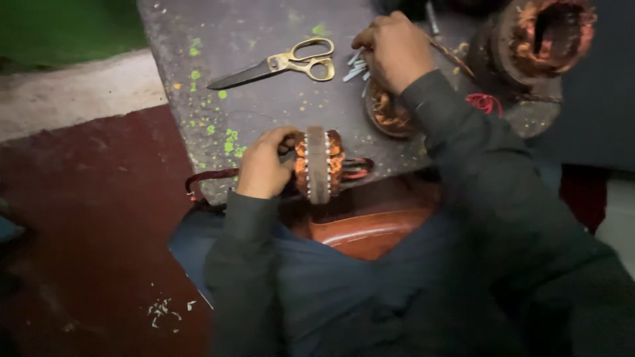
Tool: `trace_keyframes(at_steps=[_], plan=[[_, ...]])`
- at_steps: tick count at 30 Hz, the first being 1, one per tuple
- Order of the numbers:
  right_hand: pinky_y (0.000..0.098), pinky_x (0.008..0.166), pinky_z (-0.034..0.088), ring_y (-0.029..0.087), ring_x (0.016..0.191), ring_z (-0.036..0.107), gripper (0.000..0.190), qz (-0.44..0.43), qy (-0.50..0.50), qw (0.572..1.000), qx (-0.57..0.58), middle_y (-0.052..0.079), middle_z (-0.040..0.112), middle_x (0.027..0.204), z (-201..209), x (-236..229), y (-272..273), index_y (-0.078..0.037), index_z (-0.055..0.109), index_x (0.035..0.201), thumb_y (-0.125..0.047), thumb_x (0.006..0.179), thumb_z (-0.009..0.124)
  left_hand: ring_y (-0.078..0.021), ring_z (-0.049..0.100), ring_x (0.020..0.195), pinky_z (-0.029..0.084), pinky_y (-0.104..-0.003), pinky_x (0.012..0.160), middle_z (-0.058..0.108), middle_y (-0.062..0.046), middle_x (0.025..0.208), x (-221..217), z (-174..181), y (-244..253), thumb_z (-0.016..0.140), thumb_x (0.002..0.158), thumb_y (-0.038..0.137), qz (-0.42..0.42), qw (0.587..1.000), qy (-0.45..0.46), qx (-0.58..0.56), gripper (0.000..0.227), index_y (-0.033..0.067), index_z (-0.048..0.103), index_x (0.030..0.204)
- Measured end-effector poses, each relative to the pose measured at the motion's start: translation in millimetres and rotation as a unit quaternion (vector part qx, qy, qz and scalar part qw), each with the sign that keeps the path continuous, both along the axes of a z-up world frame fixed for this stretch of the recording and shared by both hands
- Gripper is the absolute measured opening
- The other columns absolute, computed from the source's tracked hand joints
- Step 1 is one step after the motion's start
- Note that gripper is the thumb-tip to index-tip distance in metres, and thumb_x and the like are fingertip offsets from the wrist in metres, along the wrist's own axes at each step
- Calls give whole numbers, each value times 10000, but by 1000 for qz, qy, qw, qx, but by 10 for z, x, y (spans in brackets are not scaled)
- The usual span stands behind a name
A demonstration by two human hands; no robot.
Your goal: The person winds copper wire around a toroidal core, secures the winding with red tape, and uses a wire stripper to prepare wire ends. The person also handles small white insulating sleeves and places them on the coil.
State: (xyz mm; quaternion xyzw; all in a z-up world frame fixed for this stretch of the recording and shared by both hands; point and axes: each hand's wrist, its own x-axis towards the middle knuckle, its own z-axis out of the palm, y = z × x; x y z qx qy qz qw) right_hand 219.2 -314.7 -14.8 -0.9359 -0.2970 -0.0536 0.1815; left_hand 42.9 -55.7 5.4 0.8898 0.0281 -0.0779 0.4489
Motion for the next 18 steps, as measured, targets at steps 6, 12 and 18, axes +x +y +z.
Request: trace_keyframes(at_steps=[6,12,18], plan=[[459,818,528,296,1008,662,142,95,-6,990,-107,49,726,1032,-112,203,101,-178,797,972,-214,838,767,-273,717,968,566,-370,840,723,-97,1033,12,72,60,775,759,-3,13,1000,-25,-6,427,93,694,1167],[456,797,544,311,986,679,161,91,27,993,-73,76,720,996,-32,197,49,-115,754,946,-207,821,792,-270,727,1006,565,-363,883,729,-108,1079,0,178,31,760,781,-14,22,998,-55,-30,421,88,691,1183],[372,824,557,209,942,689,174,23,100,976,192,87,720,1046,427,-123,-348,-46,724,1077,-139,978,832,-271,722,1046,549,-357,913,723,-123,1108,-110,624,63,791,803,22,47,996,-71,13,438,71,677,1223]])
